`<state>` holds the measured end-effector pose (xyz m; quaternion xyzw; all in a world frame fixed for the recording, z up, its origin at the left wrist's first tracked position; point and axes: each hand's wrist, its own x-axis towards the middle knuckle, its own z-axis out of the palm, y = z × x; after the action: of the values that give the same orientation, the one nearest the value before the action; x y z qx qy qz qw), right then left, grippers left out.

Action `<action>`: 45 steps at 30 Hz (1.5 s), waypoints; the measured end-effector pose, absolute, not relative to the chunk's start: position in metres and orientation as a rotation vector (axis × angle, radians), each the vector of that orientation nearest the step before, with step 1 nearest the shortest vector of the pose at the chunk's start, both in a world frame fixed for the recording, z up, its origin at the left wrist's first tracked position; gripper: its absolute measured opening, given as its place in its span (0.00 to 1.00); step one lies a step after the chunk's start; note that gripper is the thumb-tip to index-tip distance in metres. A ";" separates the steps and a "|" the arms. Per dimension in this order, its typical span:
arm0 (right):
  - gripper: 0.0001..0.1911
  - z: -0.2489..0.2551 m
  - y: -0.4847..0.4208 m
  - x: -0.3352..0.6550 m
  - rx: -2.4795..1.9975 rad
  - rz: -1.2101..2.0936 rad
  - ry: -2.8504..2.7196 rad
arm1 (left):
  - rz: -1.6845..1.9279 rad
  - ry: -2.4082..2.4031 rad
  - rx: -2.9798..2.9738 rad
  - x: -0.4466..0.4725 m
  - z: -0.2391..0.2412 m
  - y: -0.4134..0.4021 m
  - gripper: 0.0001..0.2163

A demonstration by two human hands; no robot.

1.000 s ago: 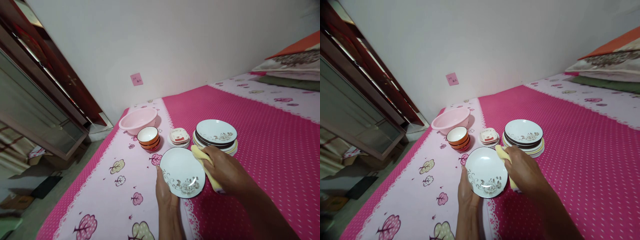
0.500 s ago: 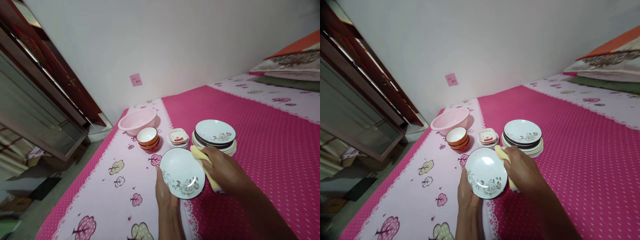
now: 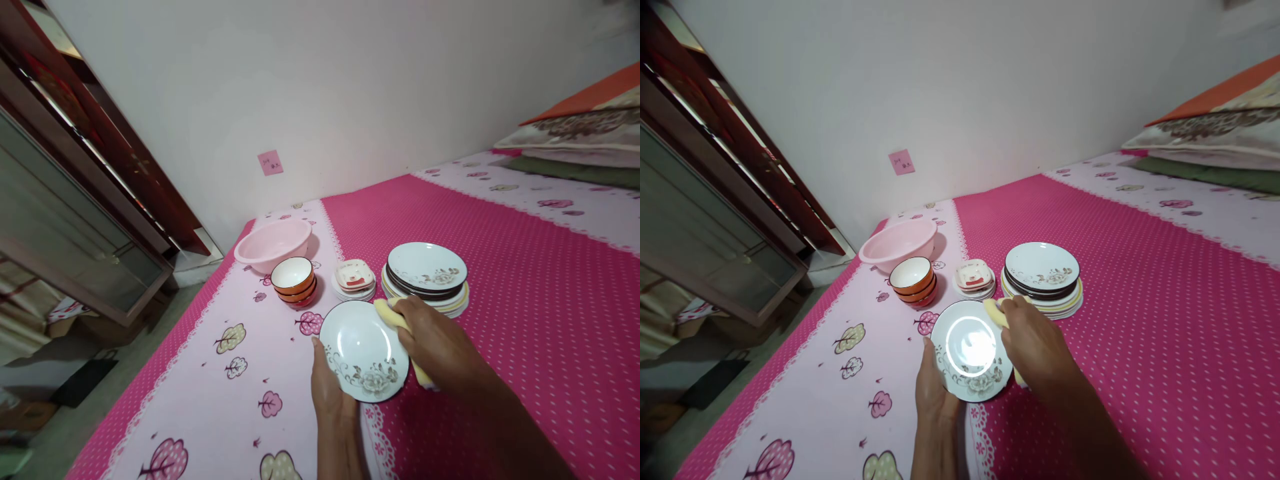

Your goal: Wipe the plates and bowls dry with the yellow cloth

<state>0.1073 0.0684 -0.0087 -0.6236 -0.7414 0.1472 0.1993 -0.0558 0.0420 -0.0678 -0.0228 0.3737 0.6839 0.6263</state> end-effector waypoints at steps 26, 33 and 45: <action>0.05 -0.021 0.065 0.152 -1.817 0.452 -1.955 | 1.632 1.106 -0.123 -0.060 -0.088 0.050 0.26; 0.18 -0.028 0.070 0.128 -1.497 0.783 -1.798 | 1.591 1.018 -0.155 -0.060 -0.082 0.051 0.26; 0.12 -0.054 0.085 0.109 -1.174 1.148 -1.545 | 1.559 0.752 -0.019 -0.058 -0.082 0.054 0.28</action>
<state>0.1093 0.0849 -0.0541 -0.4704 -0.6189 0.4599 0.4291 -0.0578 0.0544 -0.0819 -0.0082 0.3307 0.6856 0.6485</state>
